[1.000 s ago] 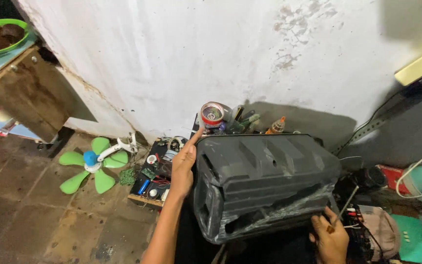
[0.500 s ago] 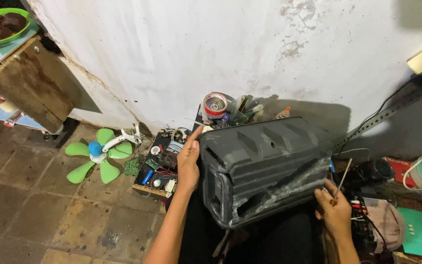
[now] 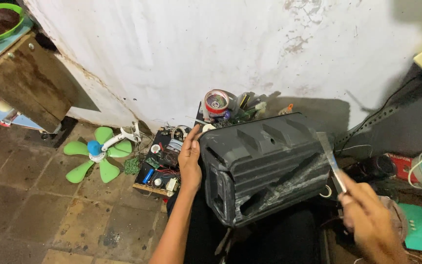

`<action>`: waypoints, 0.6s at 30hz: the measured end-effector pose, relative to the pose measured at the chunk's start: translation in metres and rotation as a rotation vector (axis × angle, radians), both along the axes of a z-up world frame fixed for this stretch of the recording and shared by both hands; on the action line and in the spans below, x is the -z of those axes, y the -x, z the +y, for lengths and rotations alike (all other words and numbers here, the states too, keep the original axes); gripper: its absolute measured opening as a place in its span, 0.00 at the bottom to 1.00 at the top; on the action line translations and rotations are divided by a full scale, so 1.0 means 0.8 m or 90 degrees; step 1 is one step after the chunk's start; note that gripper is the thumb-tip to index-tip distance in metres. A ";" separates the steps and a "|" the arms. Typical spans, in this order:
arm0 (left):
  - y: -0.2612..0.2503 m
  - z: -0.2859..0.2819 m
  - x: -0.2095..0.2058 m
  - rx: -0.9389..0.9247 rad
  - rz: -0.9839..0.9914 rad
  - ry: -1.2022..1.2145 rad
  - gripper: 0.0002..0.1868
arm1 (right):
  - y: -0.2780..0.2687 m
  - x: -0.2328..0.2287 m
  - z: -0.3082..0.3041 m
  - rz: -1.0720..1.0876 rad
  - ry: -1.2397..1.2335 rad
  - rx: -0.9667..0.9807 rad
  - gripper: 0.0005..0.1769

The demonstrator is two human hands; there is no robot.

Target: The person operates a portable speaker, adjusting knobs and buttons on the front panel. They then flip the speaker over and use a screwdriver to remove screws from the back casing.

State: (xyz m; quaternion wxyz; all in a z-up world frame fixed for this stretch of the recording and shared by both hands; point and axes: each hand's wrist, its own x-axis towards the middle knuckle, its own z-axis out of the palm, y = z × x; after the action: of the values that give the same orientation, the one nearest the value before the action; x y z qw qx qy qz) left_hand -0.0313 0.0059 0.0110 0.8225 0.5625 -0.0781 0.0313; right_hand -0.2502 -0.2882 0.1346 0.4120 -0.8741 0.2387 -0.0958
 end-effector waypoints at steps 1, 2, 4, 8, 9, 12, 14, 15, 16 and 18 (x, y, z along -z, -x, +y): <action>-0.002 -0.001 -0.001 0.000 -0.002 0.000 0.37 | -0.002 -0.026 0.030 -0.002 0.000 0.000 0.34; 0.000 -0.001 0.000 0.003 0.003 0.018 0.35 | -0.002 -0.052 0.061 -0.077 0.084 -0.101 0.30; 0.002 -0.001 0.000 0.006 0.010 0.034 0.33 | -0.009 -0.088 0.110 -0.151 0.167 -0.200 0.27; 0.004 0.000 0.000 -0.005 0.013 0.007 0.36 | -0.040 -0.102 0.159 -0.235 0.357 -0.381 0.14; 0.004 0.001 0.000 -0.004 0.014 0.001 0.36 | -0.048 -0.099 0.165 -0.266 0.398 -0.452 0.14; 0.005 0.001 0.001 0.003 0.010 0.027 0.34 | -0.059 -0.092 0.189 -0.207 0.442 -0.460 0.12; 0.007 0.002 -0.002 0.003 0.019 0.017 0.35 | -0.067 -0.077 0.197 -0.168 0.503 -0.441 0.14; 0.008 0.002 -0.004 0.003 0.027 0.009 0.35 | -0.070 -0.069 0.201 -0.130 0.566 -0.421 0.17; 0.008 0.002 -0.002 0.003 0.028 0.009 0.35 | -0.075 -0.068 0.204 -0.128 0.566 -0.421 0.17; 0.008 0.001 0.000 0.010 0.023 0.037 0.34 | -0.085 -0.066 0.210 -0.053 0.567 -0.444 0.25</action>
State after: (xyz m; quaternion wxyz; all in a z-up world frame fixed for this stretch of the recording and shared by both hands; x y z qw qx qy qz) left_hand -0.0377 0.0068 0.0108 0.8402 0.5380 -0.0665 0.0169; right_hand -0.1823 -0.1199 0.1871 0.0197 -0.9861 -0.1441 -0.0800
